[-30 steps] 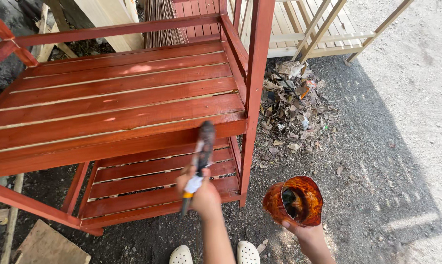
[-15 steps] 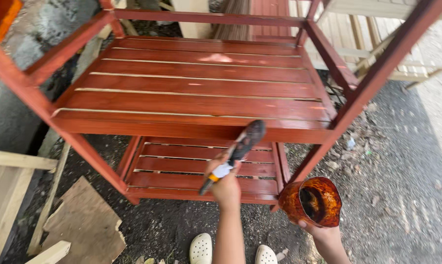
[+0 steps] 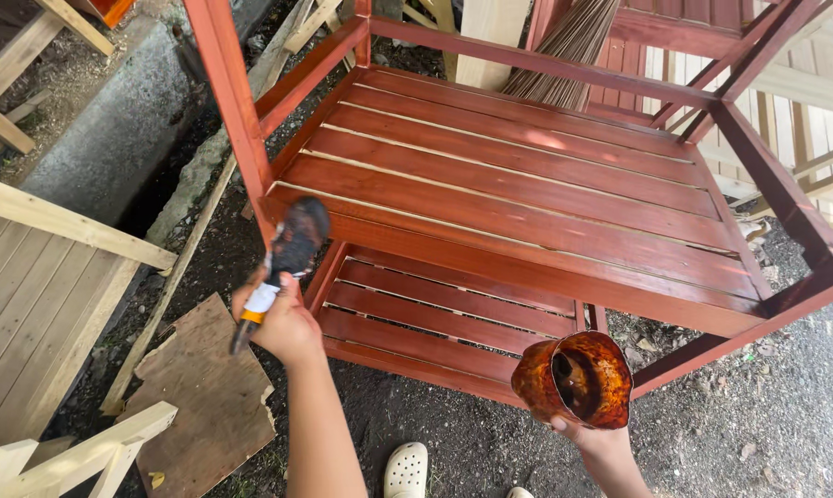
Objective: The person paints a red wooden multi-tier shelf unit outdoors using a brush, holding a paint container in one hand. They apply paint to the slatted shelves, side rails, and legs, moving around the unit to reach different surfaces.
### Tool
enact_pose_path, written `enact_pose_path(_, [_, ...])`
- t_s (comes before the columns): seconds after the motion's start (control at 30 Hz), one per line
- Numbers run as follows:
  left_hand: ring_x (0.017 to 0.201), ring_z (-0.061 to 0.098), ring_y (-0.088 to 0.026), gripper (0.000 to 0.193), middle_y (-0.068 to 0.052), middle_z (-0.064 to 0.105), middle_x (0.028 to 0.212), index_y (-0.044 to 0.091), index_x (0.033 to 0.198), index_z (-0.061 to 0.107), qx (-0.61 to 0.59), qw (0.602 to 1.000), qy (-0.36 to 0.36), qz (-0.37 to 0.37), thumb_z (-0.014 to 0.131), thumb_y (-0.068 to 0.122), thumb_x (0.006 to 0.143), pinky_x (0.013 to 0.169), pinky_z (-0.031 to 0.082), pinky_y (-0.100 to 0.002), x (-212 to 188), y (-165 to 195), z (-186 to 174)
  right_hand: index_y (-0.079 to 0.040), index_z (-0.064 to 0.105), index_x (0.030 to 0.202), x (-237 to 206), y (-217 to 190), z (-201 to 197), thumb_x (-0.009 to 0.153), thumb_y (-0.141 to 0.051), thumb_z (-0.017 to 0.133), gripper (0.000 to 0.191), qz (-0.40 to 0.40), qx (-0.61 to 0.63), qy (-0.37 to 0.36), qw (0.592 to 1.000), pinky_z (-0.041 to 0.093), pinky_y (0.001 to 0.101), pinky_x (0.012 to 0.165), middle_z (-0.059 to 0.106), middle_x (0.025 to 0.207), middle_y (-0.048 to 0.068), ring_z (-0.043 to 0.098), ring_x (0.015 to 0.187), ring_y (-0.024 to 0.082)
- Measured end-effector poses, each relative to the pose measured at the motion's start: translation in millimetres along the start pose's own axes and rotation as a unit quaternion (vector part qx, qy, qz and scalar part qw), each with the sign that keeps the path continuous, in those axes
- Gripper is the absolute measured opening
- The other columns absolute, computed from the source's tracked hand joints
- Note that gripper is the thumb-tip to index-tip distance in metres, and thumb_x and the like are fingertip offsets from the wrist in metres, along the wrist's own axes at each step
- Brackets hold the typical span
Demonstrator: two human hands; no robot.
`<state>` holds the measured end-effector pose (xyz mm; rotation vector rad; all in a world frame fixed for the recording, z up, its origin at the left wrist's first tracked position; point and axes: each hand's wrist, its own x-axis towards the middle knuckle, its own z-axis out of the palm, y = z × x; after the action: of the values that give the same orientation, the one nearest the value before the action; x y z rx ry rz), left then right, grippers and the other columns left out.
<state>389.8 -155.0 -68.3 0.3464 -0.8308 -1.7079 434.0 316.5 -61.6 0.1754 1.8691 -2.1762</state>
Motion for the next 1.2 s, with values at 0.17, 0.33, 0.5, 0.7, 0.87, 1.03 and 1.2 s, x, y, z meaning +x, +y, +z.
enact_pose_path(0.17, [0.126,0.061,-0.030,0.036,-0.017,0.062,0.132,-0.001,0.114,0.053,0.037,0.999,0.010,0.026,0.065,-0.023,0.089,0.111,0.054,-0.046,37.1,16.3,-16.3,-0.001,0.047,0.144,-2.7,3.7,19.9,0.065,-0.002,0.087,0.088,-0.018,0.025,-0.016,0.999,0.054,0.0488,0.103,0.063,0.135,0.015,0.063,0.122,0.029])
enact_pose_path(0.33, [0.124,0.062,-0.026,0.037,-0.016,0.062,0.130,0.003,0.110,0.050,0.012,0.999,0.042,-0.013,0.066,-0.021,0.086,0.108,0.053,-0.042,-26.9,-6.6,6.5,-0.003,0.044,0.147,-13.2,-10.5,29.5,0.063,-0.004,0.088,0.095,-0.025,0.028,-0.019,0.999,0.048,0.0500,0.109,0.059,0.140,0.013,0.058,0.129,0.028])
enact_pose_path(0.5, [0.119,0.062,-0.024,0.031,-0.015,0.060,0.127,0.002,0.110,0.053,-0.008,0.993,0.031,-0.111,0.067,-0.017,0.090,0.103,0.052,-0.040,-141.9,-16.6,50.7,-0.006,0.041,0.150,-20.9,-35.3,-1.1,0.062,-0.007,0.087,0.100,-0.097,0.034,-0.039,0.994,0.045,0.0499,0.110,0.058,0.143,0.012,0.056,0.133,0.028])
enact_pose_path(0.7, [0.121,0.062,-0.024,0.026,-0.014,0.060,0.128,0.002,0.105,0.058,-0.019,0.992,-0.023,-0.124,0.069,-0.013,0.087,0.104,0.053,-0.039,-264.4,-18.9,107.4,-0.001,0.047,0.145,-34.4,-25.0,-84.3,0.061,-0.001,0.086,0.093,0.013,0.077,0.035,0.996,0.053,0.0600,0.096,0.064,0.133,0.017,0.064,0.118,0.037])
enact_pose_path(0.87, [0.113,0.060,-0.026,0.023,-0.017,0.061,0.126,-0.002,0.108,0.060,-0.003,0.979,-0.029,-0.202,0.070,-0.014,0.090,0.099,0.053,-0.039,-366.0,-24.0,152.5,-0.001,0.046,0.149,-53.4,-20.5,-149.4,0.062,0.002,0.084,0.095,-0.061,0.041,0.057,0.996,0.048,0.0503,0.105,0.061,0.141,0.014,0.059,0.127,0.030])
enact_pose_path(1.03, [0.116,0.065,-0.024,0.023,-0.013,0.062,0.124,-0.002,0.100,0.060,0.008,0.959,-0.060,-0.278,0.072,-0.011,0.082,0.093,0.058,-0.036,-443.7,-23.0,190.3,-0.004,0.045,0.149,-58.9,-46.7,-192.6,0.059,0.004,0.083,0.098,-0.102,0.041,0.093,0.990,0.047,0.0492,0.108,0.059,0.142,0.012,0.057,0.131,0.028])
enact_pose_path(1.2, [0.105,0.068,-0.026,0.020,-0.014,0.067,0.117,-0.003,0.100,0.065,-0.008,0.920,-0.099,-0.380,0.075,-0.009,0.083,0.089,0.059,-0.037,-487.9,-9.1,225.2,-0.003,0.047,0.147,-61.0,-62.8,-218.6,0.066,0.007,0.080,0.088,-0.104,0.067,0.128,0.984,0.048,0.0504,0.108,0.061,0.140,0.013,0.059,0.129,0.028])
